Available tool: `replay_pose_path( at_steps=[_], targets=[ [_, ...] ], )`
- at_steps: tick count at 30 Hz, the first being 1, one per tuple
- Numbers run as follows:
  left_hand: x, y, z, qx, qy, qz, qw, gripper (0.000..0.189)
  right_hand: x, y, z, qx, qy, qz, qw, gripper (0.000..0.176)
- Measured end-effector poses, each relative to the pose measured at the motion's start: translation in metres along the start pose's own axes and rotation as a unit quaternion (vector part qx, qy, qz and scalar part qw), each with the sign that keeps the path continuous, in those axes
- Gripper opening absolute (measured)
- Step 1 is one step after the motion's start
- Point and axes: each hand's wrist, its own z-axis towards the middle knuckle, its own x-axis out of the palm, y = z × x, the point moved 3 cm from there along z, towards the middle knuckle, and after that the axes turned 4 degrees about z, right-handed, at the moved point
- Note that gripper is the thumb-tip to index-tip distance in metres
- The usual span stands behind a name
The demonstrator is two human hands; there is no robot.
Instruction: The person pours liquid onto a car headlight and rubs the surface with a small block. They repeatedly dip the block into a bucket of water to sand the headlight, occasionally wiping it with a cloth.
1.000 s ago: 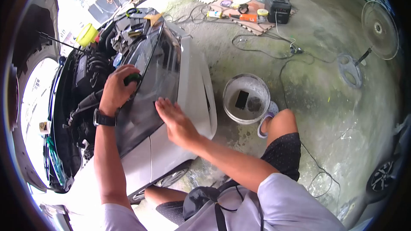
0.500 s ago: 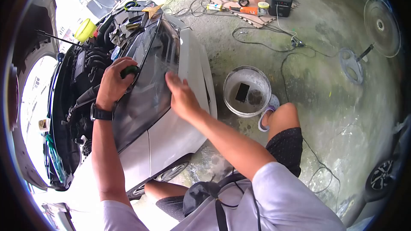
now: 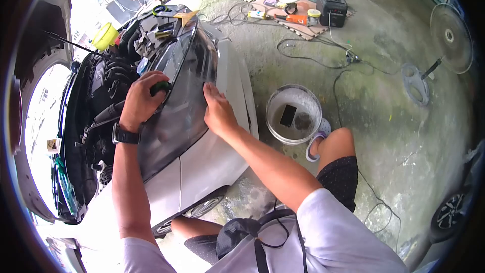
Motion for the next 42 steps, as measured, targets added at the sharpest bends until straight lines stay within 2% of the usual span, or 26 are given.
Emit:
replay_pose_path(
  at_steps=[1, 2, 4, 6, 7, 10, 12, 14, 16, 19, 20, 22, 24, 26, 27, 28, 29, 30, 31, 32, 34, 35, 36, 38, 39, 42],
  targets=[
    [0.000, -0.001, -0.001, -0.004, 0.004, 0.004, 1.000, 0.033, 0.002, 0.005, -0.010, 0.003, -0.016, -0.006, 1.000, 0.071],
    [0.002, -0.001, -0.002, -0.011, 0.008, 0.008, 1.000, 0.034, 0.000, 0.021, -0.032, -0.042, -0.026, 0.009, 0.999, 0.073],
    [0.003, 0.004, -0.003, -0.017, -0.004, 0.015, 1.000, 0.034, -0.003, 0.060, -0.075, -0.066, -0.011, 0.009, 0.998, 0.074],
    [0.003, 0.003, -0.002, 0.010, -0.002, 0.029, 1.000, 0.034, -0.007, 0.051, -0.070, -0.090, 0.005, 0.016, 0.996, 0.073],
    [0.004, 0.002, -0.002, -0.011, 0.004, 0.017, 1.000, 0.035, -0.008, 0.045, -0.063, -0.113, 0.006, 0.019, 0.993, 0.072],
    [0.003, 0.001, -0.002, -0.002, 0.003, 0.014, 1.000, 0.034, -0.009, 0.009, -0.003, -0.053, 0.003, 0.012, 0.999, 0.068],
    [0.003, 0.002, -0.002, -0.004, -0.007, 0.015, 1.000, 0.033, -0.005, 0.010, 0.000, -0.044, -0.006, 0.004, 0.999, 0.067],
    [0.006, 0.005, -0.003, -0.002, -0.014, 0.019, 1.000, 0.033, -0.006, 0.024, -0.018, -0.042, 0.007, 0.003, 0.999, 0.066],
    [0.003, 0.002, -0.003, -0.017, -0.011, 0.016, 1.000, 0.033, -0.015, 0.062, -0.058, -0.097, 0.025, 0.000, 0.995, 0.066],
    [0.002, -0.001, -0.004, 0.000, 0.003, 0.015, 1.000, 0.033, -0.018, 0.053, -0.060, -0.133, 0.048, -0.015, 0.990, 0.069],
    [0.002, -0.003, -0.003, -0.006, 0.003, 0.006, 1.000, 0.033, -0.017, 0.044, -0.046, -0.127, 0.044, -0.013, 0.991, 0.069],
    [0.003, -0.002, -0.001, -0.004, -0.001, 0.001, 1.000, 0.034, -0.012, 0.015, 0.003, -0.039, 0.039, 0.017, 0.998, 0.073],
    [0.007, 0.002, -0.001, 0.047, -0.074, -0.026, 0.996, 0.034, -0.003, 0.020, 0.012, -0.034, 0.022, -0.022, 0.999, 0.075],
    [0.003, -0.003, 0.000, 0.021, -0.071, -0.050, 0.996, 0.034, -0.004, 0.051, -0.021, -0.108, 0.006, -0.009, 0.994, 0.074],
    [0.001, -0.004, 0.001, 0.004, -0.026, -0.040, 0.999, 0.037, -0.007, 0.072, -0.042, -0.121, 0.020, 0.000, 0.992, 0.073],
    [0.000, -0.005, -0.003, -0.017, 0.023, -0.030, 0.999, 0.041, -0.010, 0.064, -0.044, -0.121, 0.024, 0.002, 0.992, 0.073],
    [-0.005, -0.009, -0.009, 0.017, 0.067, 0.033, 0.997, 0.049, -0.013, 0.052, -0.049, -0.135, 0.022, -0.007, 0.991, 0.073],
    [-0.007, -0.010, -0.014, 0.013, 0.072, 0.033, 0.997, 0.049, -0.014, 0.044, -0.050, -0.148, 0.018, -0.016, 0.989, 0.073],
    [-0.008, -0.013, -0.016, 0.032, 0.061, 0.065, 0.995, 0.054, -0.018, 0.034, -0.032, -0.094, 0.029, -0.012, 0.995, 0.074],
    [-0.006, -0.017, -0.018, 0.055, 0.053, 0.096, 0.992, 0.059, -0.018, 0.032, -0.019, -0.084, 0.025, -0.011, 0.996, 0.074],
    [-0.006, -0.013, -0.014, 0.052, 0.054, 0.102, 0.992, 0.056, -0.007, 0.035, 0.011, -0.009, 0.038, -0.013, 0.999, 0.071],
    [-0.004, -0.009, -0.010, 0.048, 0.065, 0.066, 0.994, 0.051, -0.002, 0.048, 0.000, -0.104, 0.001, -0.051, 0.993, 0.069],
    [-0.004, -0.006, -0.006, 0.042, 0.076, 0.029, 0.996, 0.047, -0.008, 0.074, -0.017, -0.124, 0.009, -0.040, 0.991, 0.067],
    [-0.006, -0.008, -0.004, 0.040, 0.051, 0.019, 0.998, 0.041, -0.010, 0.074, -0.049, -0.178, 0.027, -0.029, 0.983, 0.066],
    [-0.008, -0.010, -0.006, 0.040, 0.034, 0.011, 0.999, 0.036, -0.011, 0.061, -0.048, -0.177, 0.030, -0.025, 0.983, 0.066],
    [-0.009, -0.017, -0.002, 0.047, 0.017, 0.006, 0.999, 0.031, -0.016, 0.020, -0.014, -0.095, 0.016, -0.022, 0.995, 0.064]
  ],
)
